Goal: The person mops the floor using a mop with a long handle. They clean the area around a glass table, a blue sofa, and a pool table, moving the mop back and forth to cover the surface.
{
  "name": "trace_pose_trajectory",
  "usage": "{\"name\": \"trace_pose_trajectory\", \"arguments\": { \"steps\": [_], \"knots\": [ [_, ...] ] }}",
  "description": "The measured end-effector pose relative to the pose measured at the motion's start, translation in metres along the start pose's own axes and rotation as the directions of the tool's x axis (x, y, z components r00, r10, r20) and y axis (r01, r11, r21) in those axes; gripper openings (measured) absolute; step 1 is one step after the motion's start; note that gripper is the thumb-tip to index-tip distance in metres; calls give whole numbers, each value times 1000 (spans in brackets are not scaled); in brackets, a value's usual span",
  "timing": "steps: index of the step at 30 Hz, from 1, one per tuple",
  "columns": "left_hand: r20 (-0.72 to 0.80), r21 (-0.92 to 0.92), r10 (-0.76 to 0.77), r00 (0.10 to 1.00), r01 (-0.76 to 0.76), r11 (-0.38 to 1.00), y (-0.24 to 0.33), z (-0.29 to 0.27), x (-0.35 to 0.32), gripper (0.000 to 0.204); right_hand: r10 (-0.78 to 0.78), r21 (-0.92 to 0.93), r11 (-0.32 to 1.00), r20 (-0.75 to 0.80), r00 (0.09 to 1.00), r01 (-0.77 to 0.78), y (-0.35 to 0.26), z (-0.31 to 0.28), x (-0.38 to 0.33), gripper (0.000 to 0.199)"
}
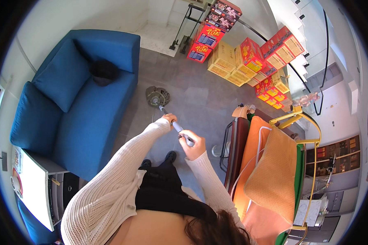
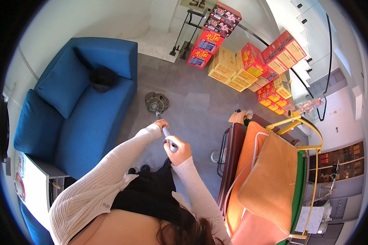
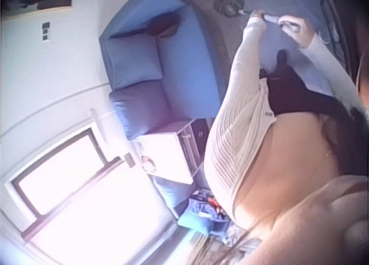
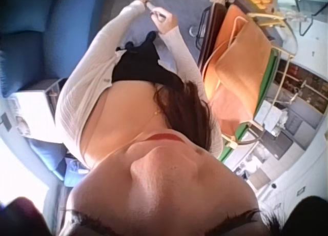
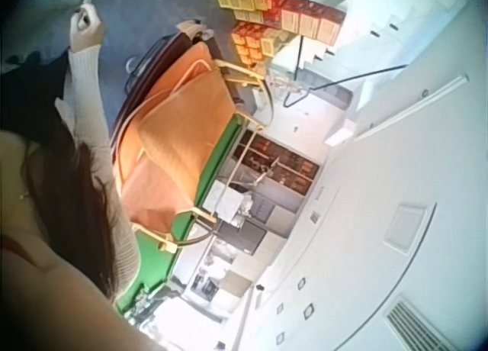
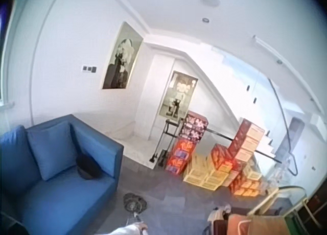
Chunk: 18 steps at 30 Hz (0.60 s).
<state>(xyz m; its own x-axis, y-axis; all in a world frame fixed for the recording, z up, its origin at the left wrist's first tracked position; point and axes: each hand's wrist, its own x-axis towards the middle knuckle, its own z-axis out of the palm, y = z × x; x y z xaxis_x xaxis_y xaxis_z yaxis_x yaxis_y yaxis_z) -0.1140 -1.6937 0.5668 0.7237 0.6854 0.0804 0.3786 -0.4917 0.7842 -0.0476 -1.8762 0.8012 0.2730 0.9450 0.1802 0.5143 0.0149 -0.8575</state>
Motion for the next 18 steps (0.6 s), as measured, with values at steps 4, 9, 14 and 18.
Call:
{"name": "trace_pose_trajectory", "arguments": {
  "steps": [4, 9, 14, 18],
  "knots": [
    [-181, 111, 6, 983, 15, 994, 48, -4, -5, 19, 85, 96, 992, -72, 994, -78, -8, -27, 12, 21],
    [-1, 121, -185, 983, 184, 976, 111, -30, -15, 25, 21, 89, 996, -202, 979, -3, 4, -74, 30, 13],
    [59, -6, -385, 921, 386, 922, 135, -34, -52, 29, -134, 241, 954, -196, 971, 180, -4, -82, 52, 17],
    [40, -80, -475, 879, 476, 876, 138, -37, -73, 23, -14, 710, 702, 84, 996, -50, -3, -66, 52, 26]
  ]
}}
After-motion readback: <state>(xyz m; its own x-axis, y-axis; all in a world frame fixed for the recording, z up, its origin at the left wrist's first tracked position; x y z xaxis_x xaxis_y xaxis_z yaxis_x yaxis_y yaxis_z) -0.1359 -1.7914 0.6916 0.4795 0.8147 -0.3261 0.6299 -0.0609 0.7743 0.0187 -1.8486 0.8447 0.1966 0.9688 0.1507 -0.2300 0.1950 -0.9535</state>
